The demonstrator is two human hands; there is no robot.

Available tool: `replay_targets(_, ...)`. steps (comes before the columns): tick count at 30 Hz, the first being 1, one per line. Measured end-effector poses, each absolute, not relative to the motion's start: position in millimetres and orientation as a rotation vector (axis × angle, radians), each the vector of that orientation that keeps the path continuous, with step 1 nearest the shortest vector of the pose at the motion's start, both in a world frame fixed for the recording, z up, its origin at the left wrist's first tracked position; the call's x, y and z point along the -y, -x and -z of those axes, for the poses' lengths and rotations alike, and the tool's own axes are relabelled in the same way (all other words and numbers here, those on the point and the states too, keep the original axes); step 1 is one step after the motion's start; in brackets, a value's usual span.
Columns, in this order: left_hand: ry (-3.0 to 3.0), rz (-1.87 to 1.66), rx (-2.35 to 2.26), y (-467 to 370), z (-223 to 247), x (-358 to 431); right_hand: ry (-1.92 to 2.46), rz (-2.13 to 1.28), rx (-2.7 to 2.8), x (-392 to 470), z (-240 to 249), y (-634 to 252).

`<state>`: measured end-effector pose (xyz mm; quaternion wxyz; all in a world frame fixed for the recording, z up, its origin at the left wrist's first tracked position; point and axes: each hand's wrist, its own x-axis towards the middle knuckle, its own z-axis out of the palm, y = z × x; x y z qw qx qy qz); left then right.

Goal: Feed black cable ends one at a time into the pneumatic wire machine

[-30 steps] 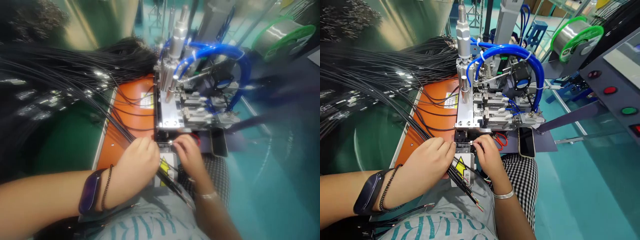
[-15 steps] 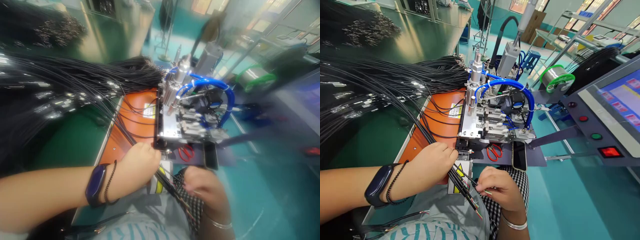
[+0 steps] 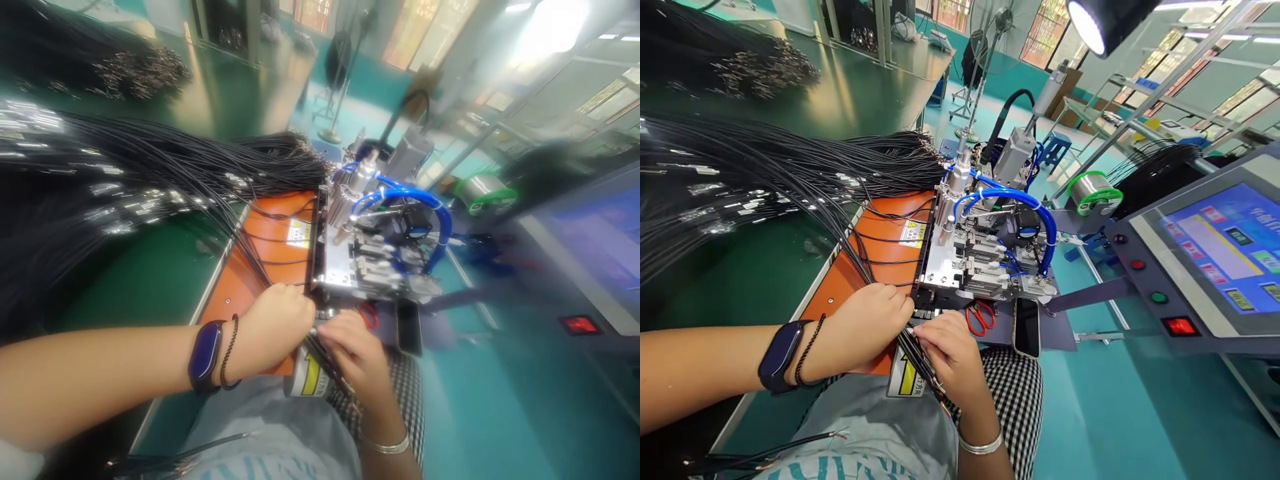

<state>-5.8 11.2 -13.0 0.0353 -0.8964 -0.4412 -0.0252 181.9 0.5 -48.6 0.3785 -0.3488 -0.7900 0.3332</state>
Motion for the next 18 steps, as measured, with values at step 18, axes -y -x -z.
replay_targets(18,2.824,0.475,1.166,8,24,-11,1.104,-0.181,1.72,10,56,-166)
